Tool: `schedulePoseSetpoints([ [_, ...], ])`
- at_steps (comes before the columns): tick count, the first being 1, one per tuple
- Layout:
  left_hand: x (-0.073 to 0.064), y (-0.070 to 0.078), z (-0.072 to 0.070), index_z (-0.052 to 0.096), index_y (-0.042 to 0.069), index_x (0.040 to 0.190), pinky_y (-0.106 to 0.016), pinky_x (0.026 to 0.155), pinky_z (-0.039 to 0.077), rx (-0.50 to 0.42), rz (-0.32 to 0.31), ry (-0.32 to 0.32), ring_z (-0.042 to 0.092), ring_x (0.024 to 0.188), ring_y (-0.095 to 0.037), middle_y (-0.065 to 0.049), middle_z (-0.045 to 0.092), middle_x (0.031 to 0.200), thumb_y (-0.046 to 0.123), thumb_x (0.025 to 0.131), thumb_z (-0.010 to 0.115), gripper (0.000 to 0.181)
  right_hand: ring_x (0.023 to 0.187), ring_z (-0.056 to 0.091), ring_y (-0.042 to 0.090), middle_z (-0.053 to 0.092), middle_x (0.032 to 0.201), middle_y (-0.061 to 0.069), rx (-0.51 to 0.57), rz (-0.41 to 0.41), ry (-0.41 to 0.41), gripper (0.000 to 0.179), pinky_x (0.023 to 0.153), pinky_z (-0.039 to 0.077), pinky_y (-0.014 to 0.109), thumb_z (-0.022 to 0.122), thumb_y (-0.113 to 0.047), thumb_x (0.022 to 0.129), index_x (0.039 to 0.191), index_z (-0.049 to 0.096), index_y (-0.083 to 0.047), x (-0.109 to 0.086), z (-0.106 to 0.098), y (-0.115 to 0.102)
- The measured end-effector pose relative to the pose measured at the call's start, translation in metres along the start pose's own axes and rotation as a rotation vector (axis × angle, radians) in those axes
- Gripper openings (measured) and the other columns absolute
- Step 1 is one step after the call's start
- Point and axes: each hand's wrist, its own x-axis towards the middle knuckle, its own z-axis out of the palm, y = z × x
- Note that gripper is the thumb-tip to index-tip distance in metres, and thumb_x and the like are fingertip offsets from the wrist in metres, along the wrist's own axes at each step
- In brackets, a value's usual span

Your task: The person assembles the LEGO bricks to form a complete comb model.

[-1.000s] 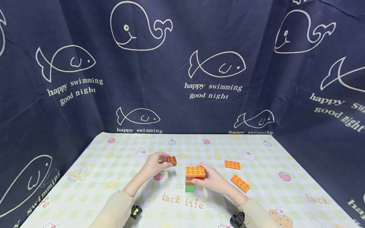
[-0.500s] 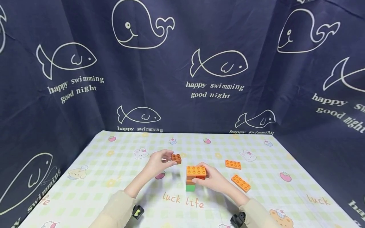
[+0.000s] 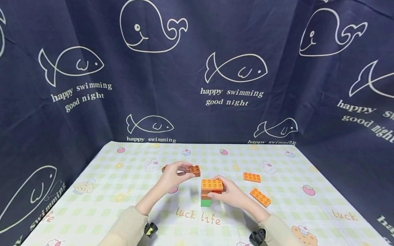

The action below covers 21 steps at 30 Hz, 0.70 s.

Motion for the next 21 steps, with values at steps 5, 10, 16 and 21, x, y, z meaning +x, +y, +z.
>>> schedulePoseSetpoints([
  [5, 0.0, 0.004, 0.003, 0.064, 0.002, 0.109, -0.028, 0.084, 0.055, -0.028, 0.011, -0.021, 0.066, 0.093, -0.024, -0.013, 0.067, 0.105, 0.017, 0.08, 0.075, 0.034, 0.097, 0.063, 0.011, 0.067, 0.107, 0.002, -0.004, -0.007, 0.0, 0.037, 0.086, 0.049, 0.024, 0.07, -0.026, 0.084, 0.114, 0.054, -0.011, 0.001, 0.0, 0.001],
  [10, -0.001, 0.007, 0.006, 0.064, 0.003, 0.109, -0.03, 0.086, 0.055, -0.036, 0.012, -0.031, 0.066, 0.094, -0.023, -0.012, 0.067, 0.105, 0.018, 0.081, 0.074, 0.034, 0.096, 0.063, 0.01, 0.067, 0.105, 0.001, -0.023, -0.011, 0.003, 0.037, 0.087, 0.049, 0.025, 0.07, -0.029, 0.084, 0.112, 0.054, -0.012, 0.002, 0.0, 0.004],
  [16, -0.001, 0.01, 0.008, 0.064, 0.005, 0.11, -0.031, 0.087, 0.055, -0.021, 0.029, -0.061, 0.065, 0.094, -0.02, -0.009, 0.067, 0.106, 0.022, 0.081, 0.074, 0.035, 0.096, 0.062, 0.01, 0.067, 0.103, -0.001, -0.035, -0.004, 0.008, 0.036, 0.088, 0.048, 0.026, 0.07, -0.031, 0.084, 0.112, 0.054, -0.013, 0.001, 0.0, 0.002],
  [21, -0.002, 0.012, 0.01, 0.064, 0.005, 0.109, -0.037, 0.088, 0.054, -0.031, 0.058, -0.072, 0.065, 0.094, -0.02, -0.009, 0.067, 0.105, 0.023, 0.081, 0.074, 0.034, 0.096, 0.062, 0.01, 0.066, 0.103, 0.0, -0.038, -0.01, -0.001, 0.036, 0.087, 0.049, 0.024, 0.069, -0.03, 0.085, 0.112, 0.054, -0.012, 0.002, 0.0, 0.002],
])
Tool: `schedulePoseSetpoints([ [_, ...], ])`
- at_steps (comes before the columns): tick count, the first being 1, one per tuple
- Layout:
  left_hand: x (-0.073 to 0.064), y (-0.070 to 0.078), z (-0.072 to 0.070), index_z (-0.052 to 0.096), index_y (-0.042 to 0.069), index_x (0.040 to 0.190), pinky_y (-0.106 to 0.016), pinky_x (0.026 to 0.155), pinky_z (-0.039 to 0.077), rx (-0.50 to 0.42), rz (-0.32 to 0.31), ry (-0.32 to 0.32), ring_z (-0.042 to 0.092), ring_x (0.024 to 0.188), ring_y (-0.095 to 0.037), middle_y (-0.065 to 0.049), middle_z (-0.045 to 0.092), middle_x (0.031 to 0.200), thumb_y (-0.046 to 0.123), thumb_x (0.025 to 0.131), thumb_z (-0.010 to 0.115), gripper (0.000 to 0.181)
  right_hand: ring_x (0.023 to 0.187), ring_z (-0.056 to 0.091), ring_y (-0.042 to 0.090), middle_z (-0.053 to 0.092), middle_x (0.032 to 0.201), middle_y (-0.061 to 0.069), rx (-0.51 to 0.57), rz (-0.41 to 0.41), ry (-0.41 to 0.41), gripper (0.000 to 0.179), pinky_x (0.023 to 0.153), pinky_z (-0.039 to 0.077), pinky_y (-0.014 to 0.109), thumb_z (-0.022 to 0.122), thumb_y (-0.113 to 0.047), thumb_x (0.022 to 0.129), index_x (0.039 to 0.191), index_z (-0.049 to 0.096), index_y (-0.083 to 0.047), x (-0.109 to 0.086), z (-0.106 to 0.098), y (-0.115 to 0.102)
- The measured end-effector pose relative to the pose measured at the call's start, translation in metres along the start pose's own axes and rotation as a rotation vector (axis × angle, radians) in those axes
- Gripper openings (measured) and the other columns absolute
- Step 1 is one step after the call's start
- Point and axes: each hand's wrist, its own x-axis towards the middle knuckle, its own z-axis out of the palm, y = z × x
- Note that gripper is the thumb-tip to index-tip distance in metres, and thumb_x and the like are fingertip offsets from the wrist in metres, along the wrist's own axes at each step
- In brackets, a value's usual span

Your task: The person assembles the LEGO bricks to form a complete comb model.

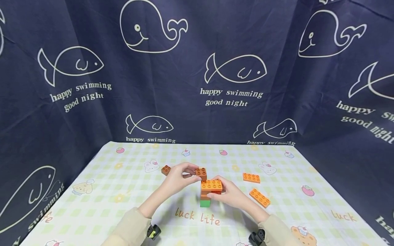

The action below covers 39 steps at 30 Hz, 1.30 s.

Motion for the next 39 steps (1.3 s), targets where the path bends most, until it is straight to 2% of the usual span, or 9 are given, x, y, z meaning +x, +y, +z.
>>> schedulePoseSetpoints([
  [8, -0.001, 0.002, 0.005, 0.065, 0.007, 0.108, -0.03, 0.086, 0.055, 0.007, 0.024, -0.015, 0.065, 0.092, -0.019, -0.006, 0.067, 0.103, 0.022, 0.08, 0.074, 0.033, 0.095, 0.063, 0.01, 0.066, 0.102, -0.002, 0.006, 0.005, 0.0, 0.035, 0.086, 0.05, 0.024, 0.07, -0.031, 0.084, 0.111, 0.054, -0.014, 0.0, 0.0, -0.001],
  [14, -0.002, 0.002, 0.008, 0.064, 0.006, 0.107, -0.027, 0.086, 0.055, 0.008, 0.03, -0.05, 0.065, 0.092, -0.021, -0.006, 0.067, 0.102, 0.021, 0.081, 0.074, 0.031, 0.092, 0.062, 0.01, 0.066, 0.099, -0.002, 0.005, -0.006, 0.013, 0.034, 0.084, 0.05, 0.024, 0.07, -0.031, 0.084, 0.109, 0.055, -0.015, -0.002, 0.002, -0.003],
  [21, -0.002, 0.001, 0.011, 0.064, 0.006, 0.107, -0.028, 0.087, 0.054, 0.012, 0.028, -0.09, 0.064, 0.092, -0.018, -0.005, 0.068, 0.102, 0.022, 0.081, 0.074, 0.032, 0.092, 0.062, 0.009, 0.066, 0.102, 0.0, 0.008, 0.003, 0.005, 0.035, 0.085, 0.05, 0.022, 0.07, -0.031, 0.084, 0.11, 0.054, -0.013, -0.001, 0.002, -0.003],
  [27, -0.002, 0.002, 0.011, 0.064, 0.007, 0.109, -0.029, 0.087, 0.054, 0.021, 0.037, -0.109, 0.064, 0.092, -0.017, -0.004, 0.068, 0.103, 0.022, 0.082, 0.073, 0.032, 0.093, 0.063, 0.009, 0.066, 0.104, 0.005, 0.01, -0.022, -0.002, 0.035, 0.083, 0.051, 0.022, 0.069, -0.027, 0.085, 0.111, 0.053, -0.008, -0.001, 0.001, -0.002],
  [33, -0.001, 0.003, 0.012, 0.066, 0.006, 0.111, -0.032, 0.087, 0.055, 0.031, 0.047, -0.129, 0.064, 0.093, -0.02, -0.005, 0.066, 0.109, 0.019, 0.083, 0.072, 0.032, 0.092, 0.064, 0.008, 0.066, 0.104, 0.003, 0.027, -0.024, -0.012, 0.034, 0.082, 0.052, 0.023, 0.069, -0.028, 0.085, 0.11, 0.053, -0.01, -0.002, 0.001, -0.002],
  [39, -0.002, 0.005, 0.012, 0.065, 0.006, 0.111, -0.03, 0.087, 0.055, 0.057, 0.057, -0.139, 0.064, 0.093, -0.021, -0.004, 0.065, 0.107, 0.017, 0.083, 0.072, 0.032, 0.093, 0.064, 0.008, 0.067, 0.105, 0.005, 0.027, -0.047, -0.023, 0.034, 0.082, 0.052, 0.023, 0.068, -0.027, 0.086, 0.11, 0.052, -0.009, -0.002, 0.001, -0.002],
])
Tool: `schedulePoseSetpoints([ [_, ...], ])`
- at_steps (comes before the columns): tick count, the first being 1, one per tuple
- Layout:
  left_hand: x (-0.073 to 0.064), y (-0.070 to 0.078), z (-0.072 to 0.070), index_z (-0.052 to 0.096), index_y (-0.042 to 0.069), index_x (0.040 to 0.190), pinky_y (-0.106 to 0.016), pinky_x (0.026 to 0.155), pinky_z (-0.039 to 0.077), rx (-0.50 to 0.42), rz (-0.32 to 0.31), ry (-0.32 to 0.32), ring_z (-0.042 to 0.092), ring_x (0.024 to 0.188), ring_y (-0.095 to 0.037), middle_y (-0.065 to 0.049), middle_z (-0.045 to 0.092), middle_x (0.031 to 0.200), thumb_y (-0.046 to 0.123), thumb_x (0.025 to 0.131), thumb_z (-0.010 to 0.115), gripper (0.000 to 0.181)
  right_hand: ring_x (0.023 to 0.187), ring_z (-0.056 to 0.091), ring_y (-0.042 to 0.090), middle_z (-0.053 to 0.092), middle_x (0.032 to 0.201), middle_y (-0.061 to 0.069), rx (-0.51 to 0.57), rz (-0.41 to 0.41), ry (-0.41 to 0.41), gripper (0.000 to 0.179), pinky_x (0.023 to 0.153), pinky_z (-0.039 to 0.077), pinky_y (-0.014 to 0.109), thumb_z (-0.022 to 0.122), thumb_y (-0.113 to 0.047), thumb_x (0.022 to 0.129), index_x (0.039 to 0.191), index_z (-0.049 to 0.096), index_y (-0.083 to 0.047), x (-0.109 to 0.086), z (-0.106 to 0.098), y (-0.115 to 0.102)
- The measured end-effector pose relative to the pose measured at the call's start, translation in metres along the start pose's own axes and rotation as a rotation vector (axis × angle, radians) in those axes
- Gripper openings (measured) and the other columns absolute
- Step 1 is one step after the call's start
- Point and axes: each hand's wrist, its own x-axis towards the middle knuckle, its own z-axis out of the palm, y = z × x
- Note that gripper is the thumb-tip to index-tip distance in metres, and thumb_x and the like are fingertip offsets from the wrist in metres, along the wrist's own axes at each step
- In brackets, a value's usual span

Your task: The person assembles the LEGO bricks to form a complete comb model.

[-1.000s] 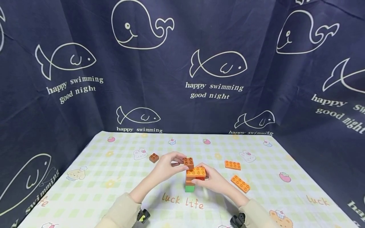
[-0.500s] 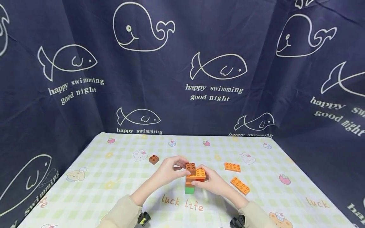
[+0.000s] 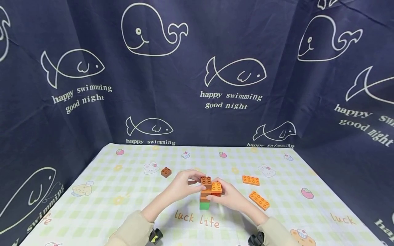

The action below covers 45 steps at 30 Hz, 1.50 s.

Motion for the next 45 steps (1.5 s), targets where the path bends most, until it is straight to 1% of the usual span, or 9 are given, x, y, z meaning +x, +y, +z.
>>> schedulePoseSetpoints([
  [3, 0.0005, 0.0006, 0.0002, 0.065, 0.007, 0.11, -0.03, 0.086, 0.055, 0.01, 0.008, 0.001, 0.064, 0.092, -0.02, -0.003, 0.065, 0.107, 0.018, 0.082, 0.073, 0.031, 0.092, 0.063, 0.008, 0.066, 0.106, 0.006, -0.003, -0.002, 0.004, 0.034, 0.081, 0.052, 0.022, 0.068, -0.027, 0.086, 0.11, 0.052, -0.008, 0.0006, -0.0003, -0.001],
  [7, 0.0018, 0.0006, 0.0018, 0.065, 0.006, 0.108, -0.034, 0.087, 0.055, -0.001, 0.018, 0.018, 0.063, 0.091, -0.017, -0.003, 0.065, 0.104, 0.022, 0.08, 0.075, 0.033, 0.092, 0.062, 0.008, 0.065, 0.107, 0.006, -0.008, 0.007, 0.008, 0.034, 0.081, 0.051, 0.022, 0.068, -0.026, 0.086, 0.111, 0.052, -0.008, 0.0013, -0.0008, -0.0016],
  [10, 0.0022, 0.0011, 0.0032, 0.065, 0.005, 0.106, -0.037, 0.087, 0.055, -0.021, 0.015, 0.032, 0.063, 0.089, -0.016, -0.003, 0.065, 0.102, 0.022, 0.08, 0.075, 0.033, 0.092, 0.062, 0.008, 0.065, 0.107, 0.005, -0.005, 0.005, 0.008, 0.034, 0.081, 0.051, 0.022, 0.068, -0.026, 0.087, 0.111, 0.052, -0.008, 0.0015, -0.0009, -0.0007],
  [14, 0.0016, 0.0031, 0.0039, 0.065, 0.005, 0.106, -0.038, 0.086, 0.055, -0.033, 0.001, 0.042, 0.063, 0.088, -0.016, -0.004, 0.066, 0.103, 0.019, 0.08, 0.075, 0.031, 0.092, 0.063, 0.007, 0.066, 0.105, 0.004, 0.0, -0.007, 0.009, 0.033, 0.082, 0.052, 0.022, 0.067, -0.026, 0.087, 0.11, 0.052, -0.009, 0.0014, -0.0005, 0.0004],
  [23, 0.0012, 0.0059, 0.0029, 0.065, 0.006, 0.105, -0.035, 0.085, 0.055, -0.024, -0.005, 0.045, 0.062, 0.088, -0.015, -0.003, 0.065, 0.101, 0.017, 0.079, 0.076, 0.03, 0.092, 0.063, 0.008, 0.066, 0.106, 0.007, 0.017, -0.02, 0.004, 0.032, 0.081, 0.052, 0.022, 0.067, -0.024, 0.087, 0.11, 0.052, -0.007, 0.0016, 0.0, -0.0002],
  [32, 0.0021, 0.0024, 0.0043, 0.066, 0.008, 0.102, -0.036, 0.085, 0.056, -0.013, 0.001, 0.032, 0.062, 0.086, -0.013, -0.001, 0.064, 0.098, 0.018, 0.079, 0.076, 0.027, 0.092, 0.063, 0.008, 0.065, 0.106, 0.006, 0.005, -0.004, 0.008, 0.033, 0.082, 0.052, 0.022, 0.068, -0.025, 0.086, 0.11, 0.052, -0.008, 0.0011, 0.0, -0.0005],
  [37, 0.0035, 0.0036, 0.0037, 0.067, 0.008, 0.102, -0.032, 0.085, 0.056, 0.01, 0.014, 0.025, 0.061, 0.086, -0.012, -0.001, 0.064, 0.098, 0.017, 0.079, 0.076, 0.027, 0.092, 0.063, 0.008, 0.065, 0.106, 0.007, 0.013, -0.007, 0.011, 0.034, 0.081, 0.052, 0.022, 0.068, -0.024, 0.086, 0.11, 0.052, -0.006, 0.0005, -0.0005, -0.0018],
  [41, 0.0045, 0.0038, 0.0035, 0.068, 0.009, 0.102, -0.028, 0.081, 0.056, 0.036, 0.035, 0.026, 0.062, 0.085, -0.011, 0.001, 0.065, 0.097, 0.019, 0.078, 0.076, 0.027, 0.091, 0.063, 0.007, 0.065, 0.105, 0.007, 0.012, -0.011, 0.012, 0.033, 0.081, 0.052, 0.022, 0.068, -0.023, 0.086, 0.11, 0.052, -0.006, 0.0, -0.0008, -0.0013],
  [45, 0.0049, 0.0023, 0.0033, 0.068, 0.009, 0.103, -0.029, 0.078, 0.057, 0.037, 0.043, 0.022, 0.063, 0.085, -0.013, 0.0, 0.065, 0.099, 0.021, 0.078, 0.076, 0.029, 0.091, 0.063, 0.007, 0.065, 0.104, 0.007, 0.006, -0.013, 0.009, 0.033, 0.08, 0.052, 0.022, 0.068, -0.024, 0.086, 0.109, 0.052, -0.006, -0.0001, -0.0006, -0.0002],
])
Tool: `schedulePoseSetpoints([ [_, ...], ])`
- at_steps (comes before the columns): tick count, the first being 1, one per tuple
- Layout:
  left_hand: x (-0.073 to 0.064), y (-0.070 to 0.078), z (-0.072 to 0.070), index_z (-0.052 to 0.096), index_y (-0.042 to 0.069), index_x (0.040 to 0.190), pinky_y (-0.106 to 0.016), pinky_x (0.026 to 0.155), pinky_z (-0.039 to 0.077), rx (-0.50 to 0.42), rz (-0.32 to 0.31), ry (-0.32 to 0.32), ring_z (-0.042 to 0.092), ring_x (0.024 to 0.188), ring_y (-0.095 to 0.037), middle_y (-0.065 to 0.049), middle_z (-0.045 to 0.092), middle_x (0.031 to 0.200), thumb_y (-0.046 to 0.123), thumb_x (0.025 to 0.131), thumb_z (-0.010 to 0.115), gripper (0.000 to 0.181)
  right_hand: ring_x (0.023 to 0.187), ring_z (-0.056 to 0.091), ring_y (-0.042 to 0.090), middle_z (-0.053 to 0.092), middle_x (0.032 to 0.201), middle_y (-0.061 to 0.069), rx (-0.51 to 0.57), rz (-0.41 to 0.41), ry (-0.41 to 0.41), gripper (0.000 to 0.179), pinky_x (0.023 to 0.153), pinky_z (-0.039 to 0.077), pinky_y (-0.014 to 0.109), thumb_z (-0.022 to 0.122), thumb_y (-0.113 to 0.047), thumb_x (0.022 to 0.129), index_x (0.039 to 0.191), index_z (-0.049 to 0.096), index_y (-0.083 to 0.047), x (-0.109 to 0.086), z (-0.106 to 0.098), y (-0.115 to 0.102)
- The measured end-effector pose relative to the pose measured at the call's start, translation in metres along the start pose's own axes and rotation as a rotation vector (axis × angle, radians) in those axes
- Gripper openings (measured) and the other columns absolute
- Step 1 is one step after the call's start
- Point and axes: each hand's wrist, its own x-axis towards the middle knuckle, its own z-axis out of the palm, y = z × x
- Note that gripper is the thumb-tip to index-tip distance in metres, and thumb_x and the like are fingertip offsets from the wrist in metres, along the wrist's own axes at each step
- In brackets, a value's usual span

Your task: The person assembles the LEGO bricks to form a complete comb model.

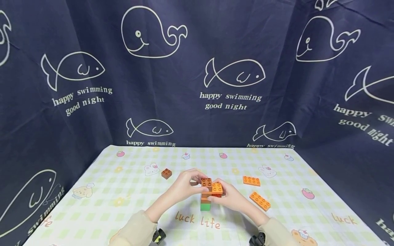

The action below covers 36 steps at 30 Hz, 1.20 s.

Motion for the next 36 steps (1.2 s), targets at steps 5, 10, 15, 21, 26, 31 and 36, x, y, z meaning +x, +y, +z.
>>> schedulePoseSetpoints([
  [5, -0.0006, -0.0014, -0.0007, 0.068, 0.009, 0.105, -0.023, 0.074, 0.057, -0.002, -0.004, -0.015, 0.064, 0.085, -0.014, -0.002, 0.064, 0.103, 0.023, 0.078, 0.076, 0.032, 0.091, 0.062, 0.007, 0.065, 0.105, 0.005, -0.006, 0.01, -0.007, 0.034, 0.08, 0.052, 0.022, 0.067, -0.026, 0.087, 0.11, 0.052, -0.008, 0.0007, -0.0001, 0.0013],
  [10, -0.0024, -0.0023, 0.0002, 0.067, 0.008, 0.107, -0.014, 0.07, 0.054, -0.008, -0.004, -0.012, 0.064, 0.085, -0.015, -0.001, 0.064, 0.104, 0.024, 0.079, 0.075, 0.033, 0.092, 0.062, 0.008, 0.065, 0.105, 0.002, -0.011, 0.035, -0.011, 0.035, 0.08, 0.052, 0.022, 0.068, -0.029, 0.086, 0.111, 0.052, -0.009, 0.0008, 0.0009, 0.0004],
  [15, -0.0026, -0.0023, 0.0024, 0.067, 0.008, 0.108, -0.014, 0.069, 0.054, 0.013, -0.004, -0.009, 0.063, 0.086, -0.015, -0.001, 0.063, 0.104, 0.023, 0.079, 0.075, 0.033, 0.093, 0.062, 0.008, 0.064, 0.106, 0.002, -0.006, 0.031, -0.018, 0.033, 0.08, 0.051, 0.022, 0.067, -0.028, 0.087, 0.11, 0.052, -0.011, 0.0008, 0.0009, 0.0002],
  [21, -0.0031, -0.0025, 0.0044, 0.067, 0.007, 0.107, -0.013, 0.069, 0.054, 0.013, -0.001, -0.012, 0.063, 0.087, -0.015, -0.002, 0.061, 0.107, 0.018, 0.08, 0.075, 0.03, 0.093, 0.062, 0.007, 0.065, 0.107, 0.006, -0.006, 0.001, -0.019, 0.031, 0.08, 0.052, 0.022, 0.067, -0.026, 0.087, 0.109, 0.052, -0.009, 0.0013, 0.0, 0.003],
  [26, -0.0045, -0.0032, 0.0049, 0.066, 0.01, 0.107, -0.014, 0.069, 0.054, 0.014, 0.009, -0.001, 0.062, 0.09, -0.013, 0.0, 0.061, 0.107, 0.016, 0.081, 0.074, 0.028, 0.094, 0.063, 0.008, 0.066, 0.107, 0.003, -0.002, 0.013, -0.014, 0.031, 0.081, 0.052, 0.022, 0.068, -0.027, 0.087, 0.108, 0.052, -0.011, 0.0014, 0.0005, 0.0022],
  [31, -0.0052, -0.0055, 0.0049, 0.066, 0.015, 0.107, -0.018, 0.073, 0.055, 0.012, -0.01, 0.004, 0.06, 0.091, -0.008, 0.005, 0.061, 0.103, 0.019, 0.08, 0.074, 0.028, 0.094, 0.063, 0.008, 0.066, 0.106, 0.001, 0.005, 0.018, -0.017, 0.032, 0.083, 0.052, 0.023, 0.068, -0.028, 0.086, 0.109, 0.052, -0.012, 0.0007, 0.001, 0.0005],
  [36, -0.0049, -0.0094, 0.0054, 0.066, 0.014, 0.108, -0.021, 0.075, 0.056, -0.029, -0.008, 0.001, 0.061, 0.092, -0.011, 0.003, 0.062, 0.102, 0.021, 0.08, 0.074, 0.03, 0.093, 0.063, 0.008, 0.066, 0.106, 0.002, 0.01, 0.011, -0.018, 0.032, 0.081, 0.052, 0.022, 0.068, -0.027, 0.086, 0.11, 0.052, -0.01, 0.001, 0.001, 0.0012],
])
